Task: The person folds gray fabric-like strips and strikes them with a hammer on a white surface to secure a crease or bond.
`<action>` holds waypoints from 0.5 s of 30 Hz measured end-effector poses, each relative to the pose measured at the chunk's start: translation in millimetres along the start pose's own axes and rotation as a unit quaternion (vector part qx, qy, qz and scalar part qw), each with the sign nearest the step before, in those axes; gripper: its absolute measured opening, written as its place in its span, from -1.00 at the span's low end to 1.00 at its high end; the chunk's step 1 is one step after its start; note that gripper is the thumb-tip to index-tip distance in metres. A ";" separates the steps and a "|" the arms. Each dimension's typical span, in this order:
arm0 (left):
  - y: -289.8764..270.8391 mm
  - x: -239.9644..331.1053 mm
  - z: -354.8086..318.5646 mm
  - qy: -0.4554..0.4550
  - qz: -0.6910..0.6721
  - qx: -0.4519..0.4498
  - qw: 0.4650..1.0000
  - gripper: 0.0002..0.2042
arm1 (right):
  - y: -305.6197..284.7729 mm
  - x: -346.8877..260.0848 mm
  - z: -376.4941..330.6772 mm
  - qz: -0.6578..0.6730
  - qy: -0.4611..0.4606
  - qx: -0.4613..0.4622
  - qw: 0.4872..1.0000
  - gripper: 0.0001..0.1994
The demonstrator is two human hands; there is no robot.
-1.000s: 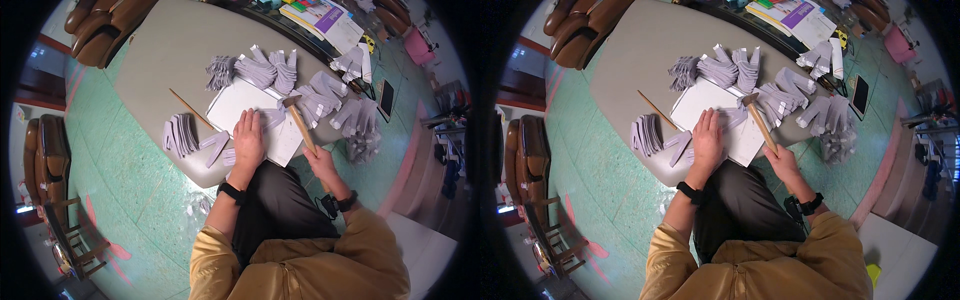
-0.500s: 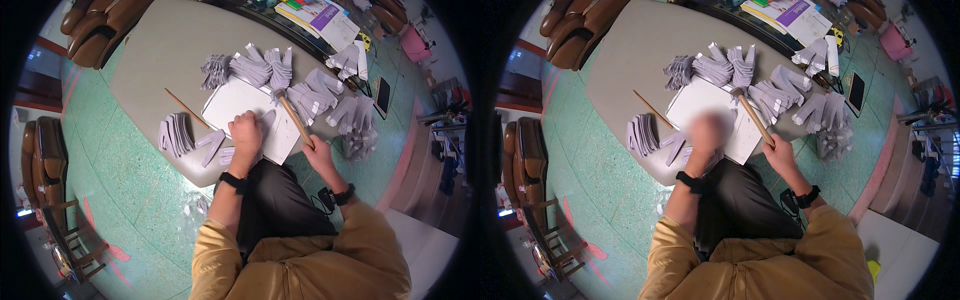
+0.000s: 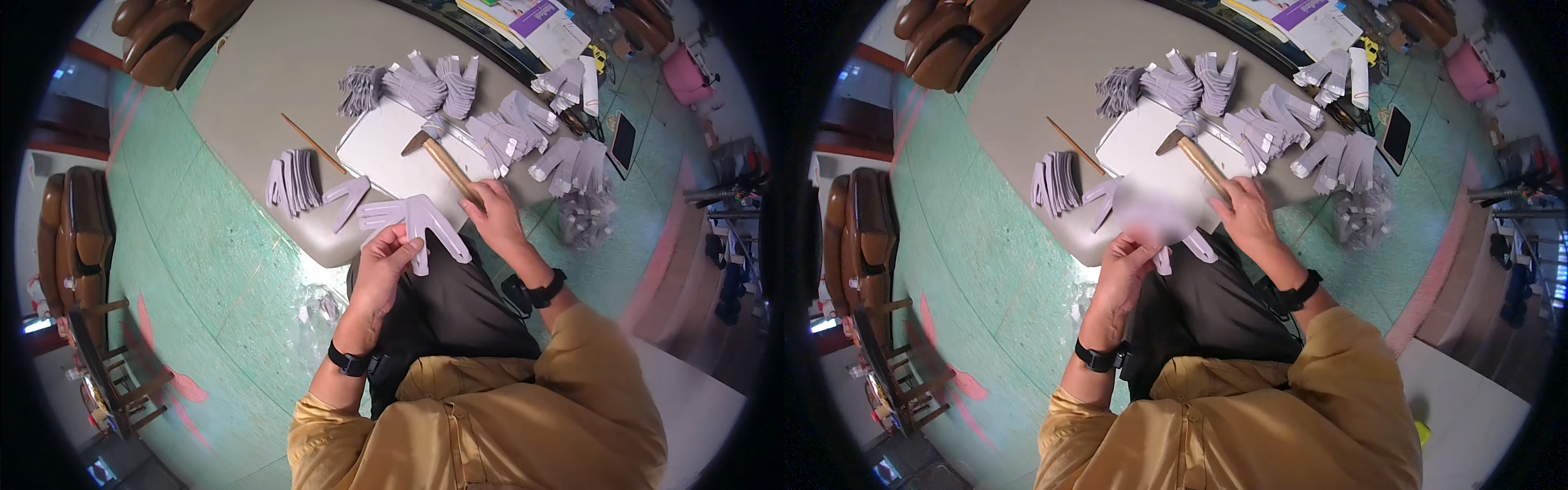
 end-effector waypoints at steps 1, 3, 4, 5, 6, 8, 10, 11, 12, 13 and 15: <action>6.3 -4.8 -4.8 -0.002 0.008 -0.017 1.000 -0.86 | 0.1 -3.4 -5.0 0.150 0.074 -0.061 0.984 -0.78; 15.1 -9.7 -13.2 -0.002 0.010 -0.015 1.000 -0.86 | 2.0 -5.6 -16.7 0.292 0.112 -0.130 0.941 -0.78; 19.3 -12.2 -16.7 0.004 0.024 -0.019 1.000 -0.87 | -2.0 -22.1 -23.9 0.326 0.093 -0.184 0.923 -0.79; 21.5 -13.9 -20.9 0.011 0.039 -0.020 0.999 -0.87 | -3.8 -40.2 -31.2 0.360 0.070 -0.239 0.899 -0.79; 23.2 -17.4 -24.9 0.012 0.037 -0.018 0.999 -0.87 | -6.6 -48.9 -38.5 0.369 0.085 -0.245 0.892 -0.80; 30.3 -15.3 -32.6 0.073 0.054 -0.037 0.995 -0.91 | -11.5 -50.0 -47.8 0.354 0.090 -0.252 0.896 -0.82; 33.6 -13.8 -40.2 0.072 0.067 -0.032 0.995 -0.93 | -14.0 -50.4 -56.5 0.339 0.094 -0.258 0.900 -0.82; 34.9 -13.5 -43.2 0.069 0.083 -0.028 0.994 -0.95 | -15.2 -50.7 -60.2 0.315 0.077 -0.252 0.912 -0.83; 35.8 -14.8 -45.1 0.071 0.082 -0.027 0.994 -0.95 | -17.2 -51.9 -63.5 0.291 0.061 -0.246 0.923 -0.84; 34.9 -15.4 -46.5 0.078 0.101 -0.019 0.992 -0.94 | -18.0 -54.6 -66.5 0.290 0.059 -0.246 0.923 -0.84; 35.6 -16.1 -51.4 0.087 0.121 -0.011 0.989 -0.92 | -23.8 -64.0 -69.8 0.282 0.035 -0.219 0.934 -0.81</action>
Point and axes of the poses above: each hand's wrist, its own z-axis towards the middle knuckle, its own y-axis out of the palm, x = y × z, the point moved 6 cm from there along z, towards the middle knuckle, and after that the axes turned 2 degrees about -x, right-handed, at the moved point
